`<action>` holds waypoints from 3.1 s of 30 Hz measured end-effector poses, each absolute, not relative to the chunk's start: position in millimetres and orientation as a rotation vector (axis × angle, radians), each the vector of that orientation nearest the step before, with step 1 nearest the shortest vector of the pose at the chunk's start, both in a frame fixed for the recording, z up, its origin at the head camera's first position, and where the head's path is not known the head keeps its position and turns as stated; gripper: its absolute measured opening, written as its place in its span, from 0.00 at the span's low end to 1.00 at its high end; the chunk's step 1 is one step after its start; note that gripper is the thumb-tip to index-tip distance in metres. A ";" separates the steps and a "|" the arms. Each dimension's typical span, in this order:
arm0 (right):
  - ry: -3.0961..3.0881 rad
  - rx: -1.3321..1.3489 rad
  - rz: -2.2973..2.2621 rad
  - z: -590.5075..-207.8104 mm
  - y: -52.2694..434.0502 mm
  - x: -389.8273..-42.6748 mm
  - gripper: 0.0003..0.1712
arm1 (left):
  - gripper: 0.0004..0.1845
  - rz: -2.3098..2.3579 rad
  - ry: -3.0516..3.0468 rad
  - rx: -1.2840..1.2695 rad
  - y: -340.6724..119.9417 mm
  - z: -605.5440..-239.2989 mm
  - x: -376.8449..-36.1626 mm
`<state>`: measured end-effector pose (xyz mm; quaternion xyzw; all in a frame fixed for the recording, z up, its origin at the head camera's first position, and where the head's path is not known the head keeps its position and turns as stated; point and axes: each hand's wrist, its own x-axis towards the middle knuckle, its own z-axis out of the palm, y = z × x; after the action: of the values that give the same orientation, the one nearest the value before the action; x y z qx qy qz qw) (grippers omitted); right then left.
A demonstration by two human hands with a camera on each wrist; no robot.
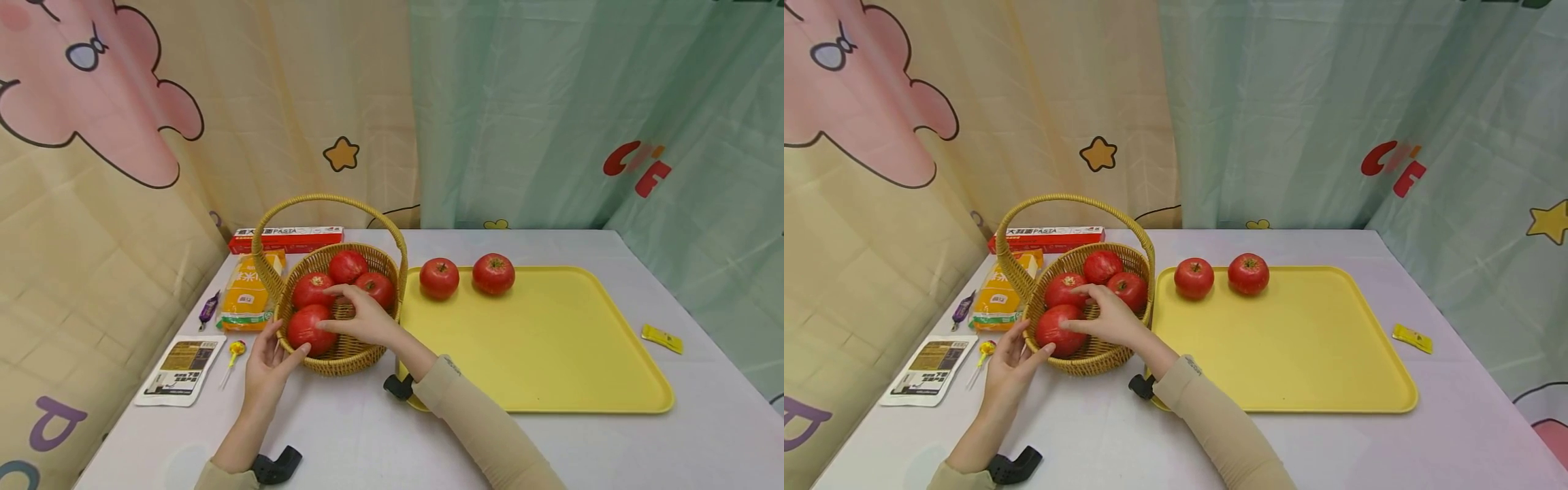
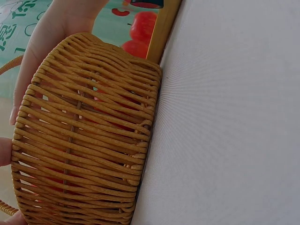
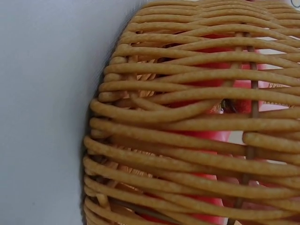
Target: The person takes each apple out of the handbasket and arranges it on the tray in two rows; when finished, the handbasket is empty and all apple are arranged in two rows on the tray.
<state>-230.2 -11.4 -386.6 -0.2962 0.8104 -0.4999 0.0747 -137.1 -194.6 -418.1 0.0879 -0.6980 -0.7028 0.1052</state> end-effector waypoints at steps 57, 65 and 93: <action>2.304 -0.873 -1.298 -390.0 -29.9 -245.4 0.32 | 0.34 -2.077 -2.055 0.249 -194.0 -416.9 -136.7; 2.288 -0.917 -1.304 -390.7 -31.0 -246.2 0.31 | 0.34 -2.079 -2.056 0.251 -194.6 -417.7 -136.4; 2.333 -0.913 -1.161 -390.8 -30.1 -245.4 0.34 | 0.35 -2.073 -2.058 0.255 -194.8 -418.3 -137.1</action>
<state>-245.4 -30.1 -390.8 -0.3248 0.8296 -0.4128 0.1893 -137.1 -194.8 -418.3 0.0864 -0.6980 -0.7032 0.1045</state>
